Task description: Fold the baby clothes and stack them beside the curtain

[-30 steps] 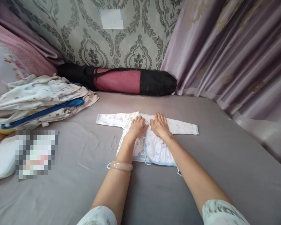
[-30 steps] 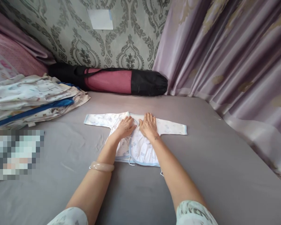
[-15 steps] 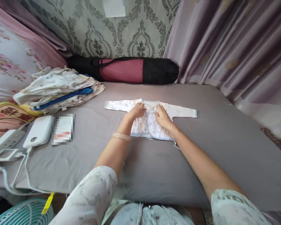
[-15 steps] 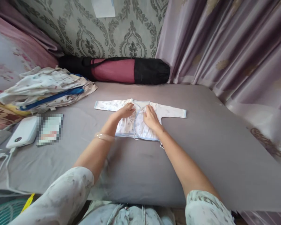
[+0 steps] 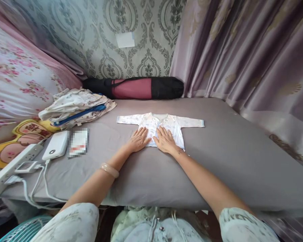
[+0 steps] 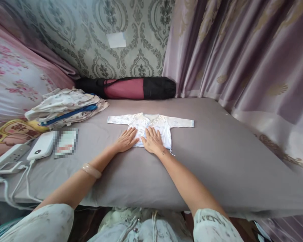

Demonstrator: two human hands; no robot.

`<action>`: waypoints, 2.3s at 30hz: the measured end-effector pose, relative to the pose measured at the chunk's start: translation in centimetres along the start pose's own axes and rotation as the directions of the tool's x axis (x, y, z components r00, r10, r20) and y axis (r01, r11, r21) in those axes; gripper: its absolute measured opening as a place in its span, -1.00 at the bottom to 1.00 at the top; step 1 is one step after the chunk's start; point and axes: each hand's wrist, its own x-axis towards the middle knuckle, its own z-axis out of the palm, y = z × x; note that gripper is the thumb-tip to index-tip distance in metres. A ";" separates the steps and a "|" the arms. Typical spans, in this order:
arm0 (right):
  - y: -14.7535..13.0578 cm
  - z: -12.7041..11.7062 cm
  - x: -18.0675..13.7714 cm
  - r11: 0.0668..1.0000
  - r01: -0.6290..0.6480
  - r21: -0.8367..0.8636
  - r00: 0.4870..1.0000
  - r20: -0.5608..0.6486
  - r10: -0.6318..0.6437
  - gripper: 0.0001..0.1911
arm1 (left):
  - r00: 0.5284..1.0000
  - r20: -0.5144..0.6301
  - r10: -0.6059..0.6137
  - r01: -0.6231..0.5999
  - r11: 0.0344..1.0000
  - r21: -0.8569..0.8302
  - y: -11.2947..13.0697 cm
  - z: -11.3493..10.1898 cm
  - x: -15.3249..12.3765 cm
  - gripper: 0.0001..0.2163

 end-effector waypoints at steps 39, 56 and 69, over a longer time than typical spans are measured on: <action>2.4 -1.7 -0.1 0.990 -0.141 0.007 0.989 -0.054 0.141 -0.34 | 0.993 -0.032 -0.110 0.112 0.992 0.063 0.8 -0.4 0.0 -0.36; 6.7 -1.6 -3.5 0.986 -0.152 -0.069 0.988 0.005 0.152 -0.30 | 0.997 0.020 -0.081 0.081 0.997 -0.003 -2.6 0.2 -2.3 -0.36; 8.9 -5.4 -9.2 0.963 -0.210 0.169 0.974 -0.049 0.222 -0.69 | 0.994 -0.053 -0.094 0.071 0.941 -0.332 -4.3 -3.7 -7.4 -0.50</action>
